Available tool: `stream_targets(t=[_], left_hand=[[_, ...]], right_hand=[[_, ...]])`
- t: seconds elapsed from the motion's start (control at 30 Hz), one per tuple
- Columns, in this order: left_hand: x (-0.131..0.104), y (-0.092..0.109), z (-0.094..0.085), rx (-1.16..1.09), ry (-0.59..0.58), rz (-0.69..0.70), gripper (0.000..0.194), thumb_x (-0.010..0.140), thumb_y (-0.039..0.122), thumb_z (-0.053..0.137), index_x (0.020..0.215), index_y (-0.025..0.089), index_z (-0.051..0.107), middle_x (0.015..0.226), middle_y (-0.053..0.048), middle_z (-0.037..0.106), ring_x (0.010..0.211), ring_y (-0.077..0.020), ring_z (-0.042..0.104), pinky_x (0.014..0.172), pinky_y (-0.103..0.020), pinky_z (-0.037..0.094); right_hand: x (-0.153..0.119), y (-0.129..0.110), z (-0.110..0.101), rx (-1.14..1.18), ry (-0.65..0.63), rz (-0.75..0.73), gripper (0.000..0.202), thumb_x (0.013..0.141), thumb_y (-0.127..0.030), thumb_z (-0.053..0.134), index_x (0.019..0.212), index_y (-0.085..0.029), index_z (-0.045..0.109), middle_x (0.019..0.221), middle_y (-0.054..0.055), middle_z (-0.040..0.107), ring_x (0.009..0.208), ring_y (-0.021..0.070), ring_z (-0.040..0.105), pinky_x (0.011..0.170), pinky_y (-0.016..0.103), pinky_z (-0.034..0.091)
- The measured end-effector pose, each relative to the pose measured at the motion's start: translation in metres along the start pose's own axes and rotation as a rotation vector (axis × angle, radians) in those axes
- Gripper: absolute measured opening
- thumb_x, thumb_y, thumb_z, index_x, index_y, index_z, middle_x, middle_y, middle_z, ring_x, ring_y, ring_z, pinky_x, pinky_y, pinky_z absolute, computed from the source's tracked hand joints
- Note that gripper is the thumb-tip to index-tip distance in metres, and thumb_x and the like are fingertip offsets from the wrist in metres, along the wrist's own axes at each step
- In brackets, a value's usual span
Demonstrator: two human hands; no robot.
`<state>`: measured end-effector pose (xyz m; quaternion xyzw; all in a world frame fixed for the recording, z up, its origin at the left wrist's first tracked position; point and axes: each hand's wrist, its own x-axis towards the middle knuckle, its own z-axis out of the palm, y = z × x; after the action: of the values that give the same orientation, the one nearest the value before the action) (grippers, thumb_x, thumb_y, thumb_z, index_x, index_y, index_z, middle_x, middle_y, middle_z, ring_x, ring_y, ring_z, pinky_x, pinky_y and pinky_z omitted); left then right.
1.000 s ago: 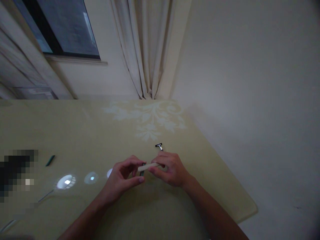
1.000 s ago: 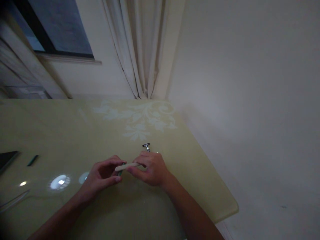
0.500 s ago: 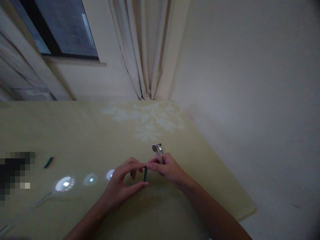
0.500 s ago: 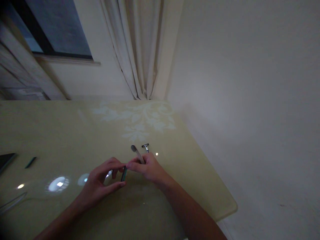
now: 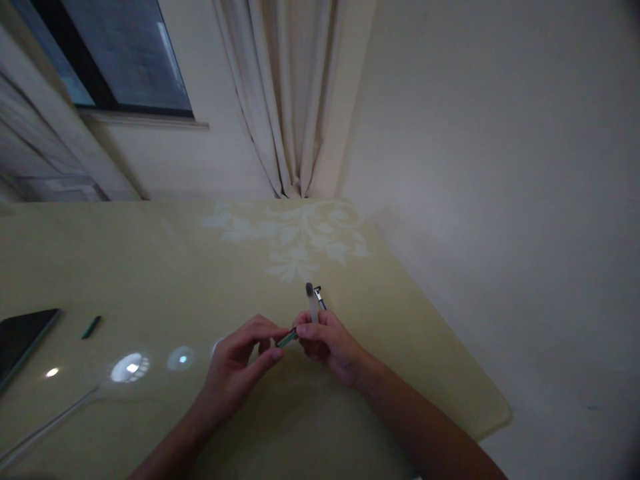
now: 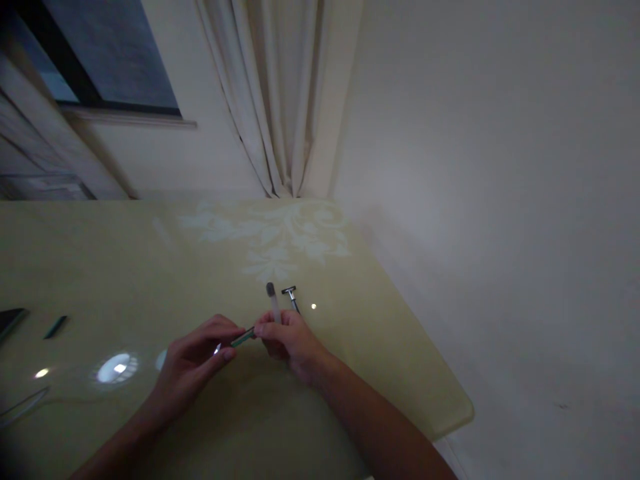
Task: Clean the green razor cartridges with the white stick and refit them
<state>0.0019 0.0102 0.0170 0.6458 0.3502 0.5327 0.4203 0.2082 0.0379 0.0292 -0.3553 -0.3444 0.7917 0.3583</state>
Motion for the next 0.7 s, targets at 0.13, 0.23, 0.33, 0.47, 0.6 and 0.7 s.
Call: stream_targets(t=[0.13,0.23,0.33,0.47,0.6,0.7], left_hand=[[0.0020,-0.0008,-0.0042,-0.036,0.079,-0.013,0.012,0.096,0.034,0.078,0.099,0.026,0.086,0.084,-0.004,0.072,0.078,-0.0185,0.066,0.067,-0.027,0.051],[0.0024,-0.0043,-0.0078,-0.055,0.090,-0.063,0.014,0.098,0.036,0.076,0.099,0.026,0.085,0.085,-0.003,0.069,0.077,-0.0167,0.063,0.066,-0.026,0.049],[0.0035,-0.0070,-0.0090,-0.118,0.022,-0.101,0.018,0.099,0.040,0.073,0.097,0.026,0.084,0.087,-0.003,0.068,0.080,-0.0165,0.062,0.071,-0.026,0.049],[0.0046,-0.0069,-0.0087,-0.193,-0.131,-0.140,0.024,0.100,0.045,0.071,0.097,0.024,0.082,0.089,-0.003,0.065,0.082,-0.0170,0.061,0.074,-0.027,0.048],[0.0026,-0.0052,-0.0090,-0.214,-0.208,-0.175,0.025,0.102,0.045,0.068,0.099,0.024,0.080,0.093,-0.004,0.064,0.084,-0.0181,0.060,0.075,-0.028,0.048],[0.0013,-0.0043,-0.0094,-0.210,-0.214,-0.176,0.025,0.102,0.044,0.067,0.099,0.023,0.079,0.093,-0.004,0.064,0.085,-0.0186,0.060,0.077,-0.029,0.047]], right_hand=[[-0.0018,-0.0017,-0.0001,-0.069,-0.098,0.019,0.031,0.069,-0.040,0.090,0.076,-0.016,0.070,0.051,-0.011,0.039,0.046,0.0061,0.023,0.046,0.027,0.010],[-0.0023,-0.0015,-0.0012,-0.128,-0.154,-0.004,0.029,0.073,-0.039,0.089,0.082,-0.015,0.076,0.051,-0.010,0.040,0.045,0.0062,0.025,0.046,0.027,0.010],[-0.0023,-0.0007,-0.0025,-0.123,-0.167,-0.014,0.031,0.074,-0.041,0.088,0.083,-0.014,0.077,0.051,-0.010,0.041,0.044,0.0056,0.024,0.046,0.028,0.010],[-0.0034,-0.0002,-0.0021,-0.125,-0.184,0.003,0.031,0.076,-0.042,0.087,0.078,-0.013,0.075,0.050,-0.010,0.040,0.045,0.0050,0.024,0.047,0.028,0.010],[-0.0046,-0.0001,0.0003,-0.151,-0.180,0.020,0.033,0.072,-0.041,0.090,0.073,-0.014,0.072,0.050,-0.010,0.041,0.045,0.0051,0.025,0.048,0.028,0.011],[-0.0049,-0.0001,0.0016,-0.146,-0.176,0.025,0.033,0.070,-0.042,0.091,0.071,-0.015,0.072,0.049,-0.010,0.041,0.045,0.0052,0.024,0.047,0.028,0.011]])
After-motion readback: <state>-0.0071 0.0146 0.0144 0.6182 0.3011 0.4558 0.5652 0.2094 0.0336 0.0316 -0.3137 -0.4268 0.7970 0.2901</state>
